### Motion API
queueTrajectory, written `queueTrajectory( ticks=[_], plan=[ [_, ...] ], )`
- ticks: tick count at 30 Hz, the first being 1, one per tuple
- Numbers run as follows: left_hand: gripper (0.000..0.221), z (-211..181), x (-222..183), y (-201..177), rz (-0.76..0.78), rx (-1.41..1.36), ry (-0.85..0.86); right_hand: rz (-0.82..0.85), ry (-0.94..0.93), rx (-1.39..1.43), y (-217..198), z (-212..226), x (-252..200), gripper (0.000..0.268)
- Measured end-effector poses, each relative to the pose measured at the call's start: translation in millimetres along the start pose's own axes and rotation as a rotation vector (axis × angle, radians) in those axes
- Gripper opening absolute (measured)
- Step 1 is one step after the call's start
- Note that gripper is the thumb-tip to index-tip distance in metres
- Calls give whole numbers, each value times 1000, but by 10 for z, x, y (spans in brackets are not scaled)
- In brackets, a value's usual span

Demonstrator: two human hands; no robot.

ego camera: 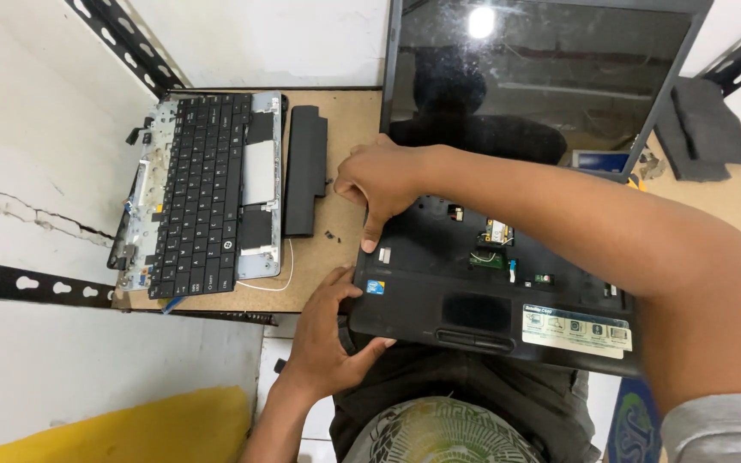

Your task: Removing screws from a laptop casing and prying it open to access internal components.

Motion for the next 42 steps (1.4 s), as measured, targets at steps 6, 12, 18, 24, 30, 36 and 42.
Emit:
queueTrajectory(
  ticks=[6,12,18,24,30,36,42],
  plan=[
    [60,-11,-8,-10,-12,-3,-9,-117,-129,114,-54,-35,-147,41],
    [59,-33,12,-21,-10,-33,-18,-463,-261,150,-382,-33,-966,39],
    [76,-3,-19,25,-27,68,-37,-768,124,348,-240,-469,-2210,17],
    [83,-56,19,-7,20,32,-2,-984,348,194,618,-566,-2859,31],
    [84,-96,29,16,18,91,52,-1306,400,287,881,-285,-3137,32],
    [93,-97,96,42,132,118,5,-1353,629,616,1065,-455,-3171,44],
    [92,-130,122,85,142,76,28,-1338,651,695,1102,-548,-3171,39]
  ],
)
Point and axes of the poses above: each hand's wrist, its own x-axis towards the middle knuckle, its own y-axis out of the palm, z = x × y, the point moved 7 cm from there along x, towards the middle knuckle, and after that the axes turned 9 degrees about x, right-handed, at the moved point
